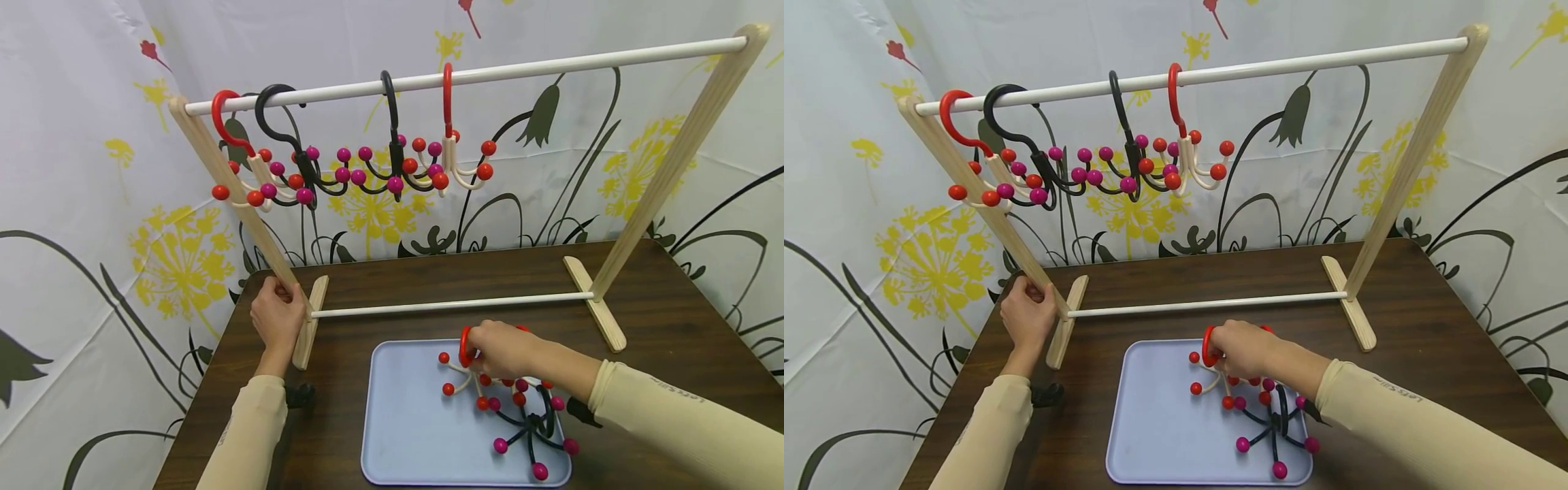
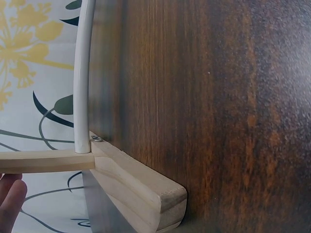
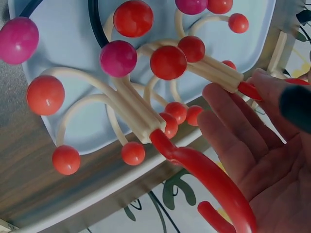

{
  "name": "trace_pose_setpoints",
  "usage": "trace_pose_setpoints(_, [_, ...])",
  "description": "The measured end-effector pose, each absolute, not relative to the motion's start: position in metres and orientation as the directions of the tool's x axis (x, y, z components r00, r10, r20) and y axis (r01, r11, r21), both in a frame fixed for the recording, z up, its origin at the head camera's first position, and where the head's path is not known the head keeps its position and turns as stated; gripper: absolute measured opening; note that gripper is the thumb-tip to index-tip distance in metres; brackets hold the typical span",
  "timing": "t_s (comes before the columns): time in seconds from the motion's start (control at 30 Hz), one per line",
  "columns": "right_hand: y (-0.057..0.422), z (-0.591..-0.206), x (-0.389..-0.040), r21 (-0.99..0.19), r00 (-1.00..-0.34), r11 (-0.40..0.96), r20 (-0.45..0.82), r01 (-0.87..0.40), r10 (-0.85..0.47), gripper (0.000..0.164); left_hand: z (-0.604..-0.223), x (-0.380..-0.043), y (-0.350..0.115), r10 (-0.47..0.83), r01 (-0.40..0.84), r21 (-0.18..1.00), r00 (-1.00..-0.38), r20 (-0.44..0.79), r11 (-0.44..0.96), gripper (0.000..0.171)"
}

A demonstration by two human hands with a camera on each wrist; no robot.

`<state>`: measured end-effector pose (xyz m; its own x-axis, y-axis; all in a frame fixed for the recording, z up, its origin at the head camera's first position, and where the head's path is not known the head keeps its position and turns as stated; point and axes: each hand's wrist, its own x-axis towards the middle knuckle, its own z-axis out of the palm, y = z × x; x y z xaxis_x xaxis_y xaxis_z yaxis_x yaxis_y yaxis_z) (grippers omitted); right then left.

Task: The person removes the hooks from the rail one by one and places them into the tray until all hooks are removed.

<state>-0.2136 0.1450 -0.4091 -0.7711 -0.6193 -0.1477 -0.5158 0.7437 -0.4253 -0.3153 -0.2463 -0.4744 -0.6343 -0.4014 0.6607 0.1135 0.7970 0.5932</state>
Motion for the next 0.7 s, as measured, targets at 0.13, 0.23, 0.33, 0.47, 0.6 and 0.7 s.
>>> trace_pose_setpoints(0.13, [0.148,-0.405,-0.213,-0.424,-0.742,0.716,-0.136,-0.555,-0.656,0.013,-0.474,-0.316,-0.247,-0.404,0.109,0.593,-0.634,0.66,0.798,0.018])
trace_pose_setpoints(0.23, [0.151,-0.401,-0.214,-0.404,-0.731,0.707,-0.123,-0.58,-0.671,0.013,-0.474,-0.316,-0.247,-0.405,0.109,0.591,-0.63,0.663,0.799,0.018])
trace_pose_setpoints(0.33, [0.152,-0.396,-0.214,-0.38,-0.736,0.714,-0.115,-0.588,-0.668,0.013,-0.473,-0.316,-0.247,-0.405,0.112,0.59,-0.625,0.667,0.8,0.018])
trace_pose_setpoints(0.47, [0.155,-0.388,-0.212,-0.37,-0.744,0.722,-0.11,-0.584,-0.659,0.012,-0.473,-0.315,-0.247,-0.402,0.119,0.589,-0.623,0.671,0.8,0.017])
trace_pose_setpoints(0.6, [0.161,-0.376,-0.209,-0.38,-0.744,0.713,-0.089,-0.589,-0.662,0.013,-0.474,-0.315,-0.247,-0.399,0.121,0.591,-0.628,0.668,0.798,0.016])
trace_pose_setpoints(0.7, [0.167,-0.361,-0.206,-0.387,-0.741,0.705,-0.076,-0.595,-0.667,0.015,-0.475,-0.316,-0.247,-0.398,0.123,0.593,-0.631,0.666,0.796,0.016])
